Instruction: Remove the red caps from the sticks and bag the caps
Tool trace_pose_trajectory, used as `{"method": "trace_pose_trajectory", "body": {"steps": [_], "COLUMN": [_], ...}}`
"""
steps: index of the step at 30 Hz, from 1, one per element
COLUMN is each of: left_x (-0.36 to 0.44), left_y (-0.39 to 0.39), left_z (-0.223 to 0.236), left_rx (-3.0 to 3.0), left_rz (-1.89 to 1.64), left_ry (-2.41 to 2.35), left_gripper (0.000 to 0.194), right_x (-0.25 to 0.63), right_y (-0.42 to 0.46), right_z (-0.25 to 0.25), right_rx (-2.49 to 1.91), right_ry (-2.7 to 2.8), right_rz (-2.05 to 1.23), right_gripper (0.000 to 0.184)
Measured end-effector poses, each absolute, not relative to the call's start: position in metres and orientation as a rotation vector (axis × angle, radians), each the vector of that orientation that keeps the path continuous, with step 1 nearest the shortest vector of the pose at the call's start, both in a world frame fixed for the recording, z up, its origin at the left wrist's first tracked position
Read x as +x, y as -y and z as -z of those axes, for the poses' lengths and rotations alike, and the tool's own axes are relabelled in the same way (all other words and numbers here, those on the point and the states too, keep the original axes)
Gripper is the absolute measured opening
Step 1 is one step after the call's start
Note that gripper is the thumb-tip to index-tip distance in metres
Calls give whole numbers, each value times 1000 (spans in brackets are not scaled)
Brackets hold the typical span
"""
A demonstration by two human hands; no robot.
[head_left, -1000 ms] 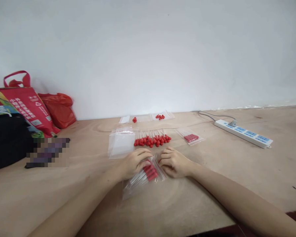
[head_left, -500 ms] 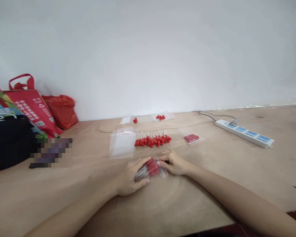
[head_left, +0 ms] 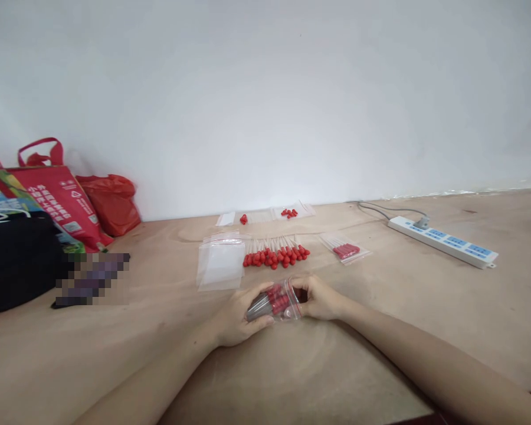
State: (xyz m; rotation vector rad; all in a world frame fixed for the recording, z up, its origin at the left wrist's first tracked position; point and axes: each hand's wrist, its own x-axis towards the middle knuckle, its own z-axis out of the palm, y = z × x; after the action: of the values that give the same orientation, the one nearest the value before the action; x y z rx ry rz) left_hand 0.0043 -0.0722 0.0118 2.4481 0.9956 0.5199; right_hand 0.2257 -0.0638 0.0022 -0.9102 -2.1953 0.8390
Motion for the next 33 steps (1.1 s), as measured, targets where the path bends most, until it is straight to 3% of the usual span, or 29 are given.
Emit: {"method": "trace_pose_trajectory", "body": {"steps": [16, 26, 33], "left_x": [4, 1, -1], "left_y": [71, 70, 70], "left_z": [-12, -15, -14], "left_rx": [2487, 2464, 2456], "left_rz": [-500, -378, -349], "left_ry": [-966, -1049, -1068], "left_gripper": [51, 53, 54], "right_x": [231, 271, 332], "right_y": [62, 42, 22], "right_z": [-3, -10, -17], "right_rx": [-831, -906, -1031], "right_ry": [2171, 1783, 1332], "right_rz": [-1083, -1495, -1418], "right_gripper": [24, 27, 20]}}
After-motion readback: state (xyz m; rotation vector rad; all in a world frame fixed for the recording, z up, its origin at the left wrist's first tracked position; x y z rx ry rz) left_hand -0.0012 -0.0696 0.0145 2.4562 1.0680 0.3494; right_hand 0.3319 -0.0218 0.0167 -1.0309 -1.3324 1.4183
